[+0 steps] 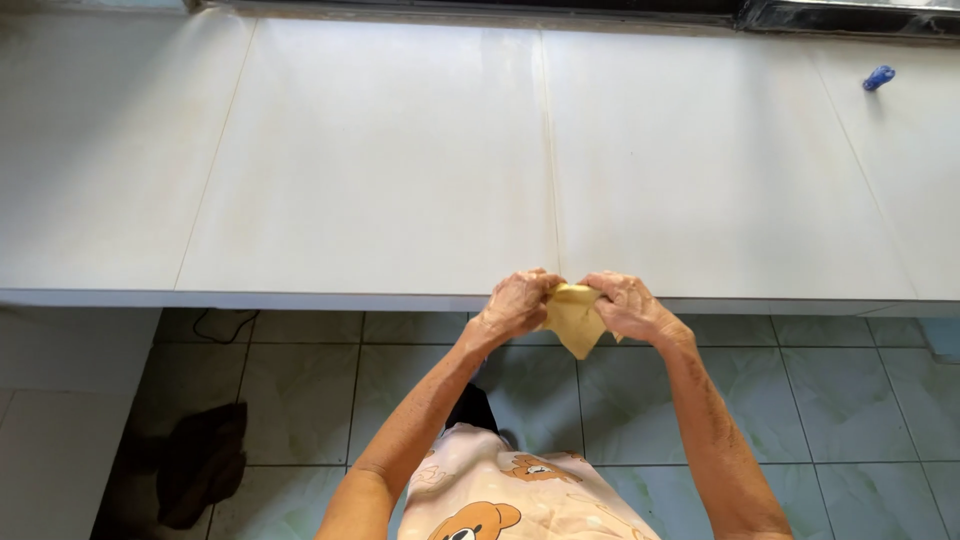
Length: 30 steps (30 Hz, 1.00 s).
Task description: Cleaning the tracks and frame of a sliding glass door with a cloth.
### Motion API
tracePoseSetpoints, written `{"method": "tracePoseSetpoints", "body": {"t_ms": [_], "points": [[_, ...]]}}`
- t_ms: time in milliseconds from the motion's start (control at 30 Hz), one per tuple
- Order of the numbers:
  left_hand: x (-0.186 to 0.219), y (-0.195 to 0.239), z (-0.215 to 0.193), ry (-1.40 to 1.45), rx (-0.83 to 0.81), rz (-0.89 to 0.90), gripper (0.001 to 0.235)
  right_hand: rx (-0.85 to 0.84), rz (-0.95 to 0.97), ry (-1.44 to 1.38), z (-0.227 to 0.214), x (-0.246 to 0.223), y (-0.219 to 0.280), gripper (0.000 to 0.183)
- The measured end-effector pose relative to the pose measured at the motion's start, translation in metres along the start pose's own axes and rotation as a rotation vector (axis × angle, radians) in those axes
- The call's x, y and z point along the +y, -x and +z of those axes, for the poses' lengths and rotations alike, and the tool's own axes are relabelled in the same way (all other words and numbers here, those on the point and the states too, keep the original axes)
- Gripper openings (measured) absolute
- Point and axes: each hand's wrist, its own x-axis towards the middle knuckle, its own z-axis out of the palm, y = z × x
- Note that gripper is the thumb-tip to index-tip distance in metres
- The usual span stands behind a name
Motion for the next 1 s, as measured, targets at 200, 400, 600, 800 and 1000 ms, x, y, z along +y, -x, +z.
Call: {"method": "tracePoseSetpoints", "body": {"t_ms": [200, 400, 600, 800, 1000], "points": [[-0.01, -0.078, -0.041, -0.045, 0.002, -0.019, 0.035, 0.038, 0.078, -0.033, -0.062, -0.058, -0.04, 0.042], [-0.041, -0.167, -0.079, -0.063, 0.027, -0.056, 0.033, 0.188, -0.236, 0.093, -0.082, 0.004, -0.166, 0.043], [-0.097, -0.287, -0.12, -0.087, 0.12, -0.007, 0.035, 0.298, -0.31, 0.187, -0.122, -0.005, -0.293, 0.039], [-0.152, -0.425, -0.161, -0.117, 0.365, 0.106, 0.032, 0.534, -0.472, 0.211, -0.181, -0.01, -0.437, 0.037], [-0.18, -0.509, -0.197, -0.255, 0.747, 0.332, 0.041, 0.801, -0.526, 0.258, -0.213, -0.036, -0.52, 0.032]]}}
